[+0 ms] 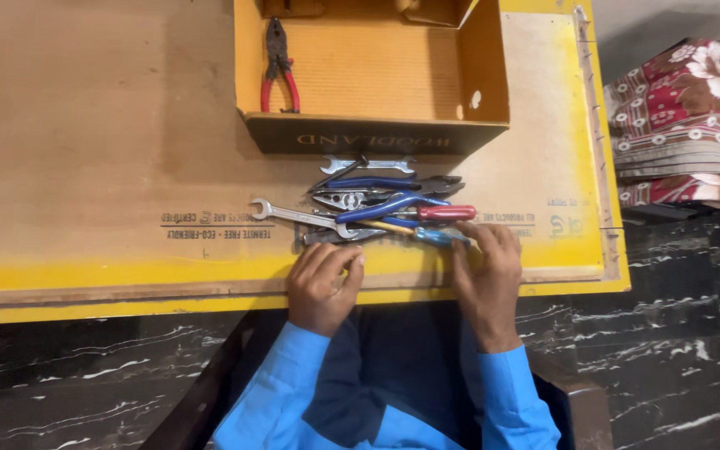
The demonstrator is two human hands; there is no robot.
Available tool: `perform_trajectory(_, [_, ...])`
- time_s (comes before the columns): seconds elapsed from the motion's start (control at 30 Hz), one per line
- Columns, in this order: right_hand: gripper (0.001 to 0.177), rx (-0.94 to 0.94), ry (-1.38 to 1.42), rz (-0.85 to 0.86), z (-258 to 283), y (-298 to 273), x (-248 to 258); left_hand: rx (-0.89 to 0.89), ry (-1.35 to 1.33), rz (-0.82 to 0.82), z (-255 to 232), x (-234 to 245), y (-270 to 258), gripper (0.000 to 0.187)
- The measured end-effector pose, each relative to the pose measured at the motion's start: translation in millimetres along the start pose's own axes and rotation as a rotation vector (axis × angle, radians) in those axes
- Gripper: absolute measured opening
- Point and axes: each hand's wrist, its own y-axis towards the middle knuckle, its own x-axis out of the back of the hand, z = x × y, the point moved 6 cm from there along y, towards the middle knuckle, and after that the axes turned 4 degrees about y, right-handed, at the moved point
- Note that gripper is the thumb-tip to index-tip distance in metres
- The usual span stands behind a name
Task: The person sits on the floor and organizes a collection of hand tools into a cardboard box. They pick up each tool, briefly inspect it, and place it inside the box one by one.
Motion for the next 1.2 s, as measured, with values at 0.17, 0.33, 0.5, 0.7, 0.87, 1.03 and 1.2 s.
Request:
perform_trajectory(0.17, [0.025, 0.016, -0.017, 0.048, -2.0, 1.3, -9.1, 0.075, 0.074, -0.06, 11.2, 7.0, -1.4, 0.008])
perform_trajectory(0.33, [0.026, -0.007, -0.016, 0.099, -1.9, 0.4, -13.2, 0.08, 0.073, -0.044, 16.4, 2.1, -5.1, 0.009])
perform_trajectory(0.5, [0.03, 0.034, -0.036, 0.16, 3.1, 1.9, -13.5, 0.079, 0.063, 0.002, 18.1, -5.3, -8.2, 0.01])
perform_trajectory(0.7, [0.028, 0.023, -0.03, 0.19, -1.6, -1.2, -2.2, 0.103, 0.055, 0.028, 21.9, -6.9, -9.7, 0.009])
perform_trajectory(0.87, [0.025, -0.045, -0.017, 0.2, -14.1, -13.0, 18.9, 0.155, -0.002, 0.031, 21.7, -5.2, -8.9, 0.008])
perform_trajectory(1.03, [0.028, -0.041, -0.006, 0.198, -13.7, -23.3, 34.4, 0.336, -0.184, 0.009, 21.9, -5.9, -12.0, 0.006])
perform_trajectory(1.2, [0.027, -0.092, 0.08, 0.217, -1.7, -22.1, 34.6, 0.577, -0.353, -0.165, 24.4, -3.8, -16.5, 0.013])
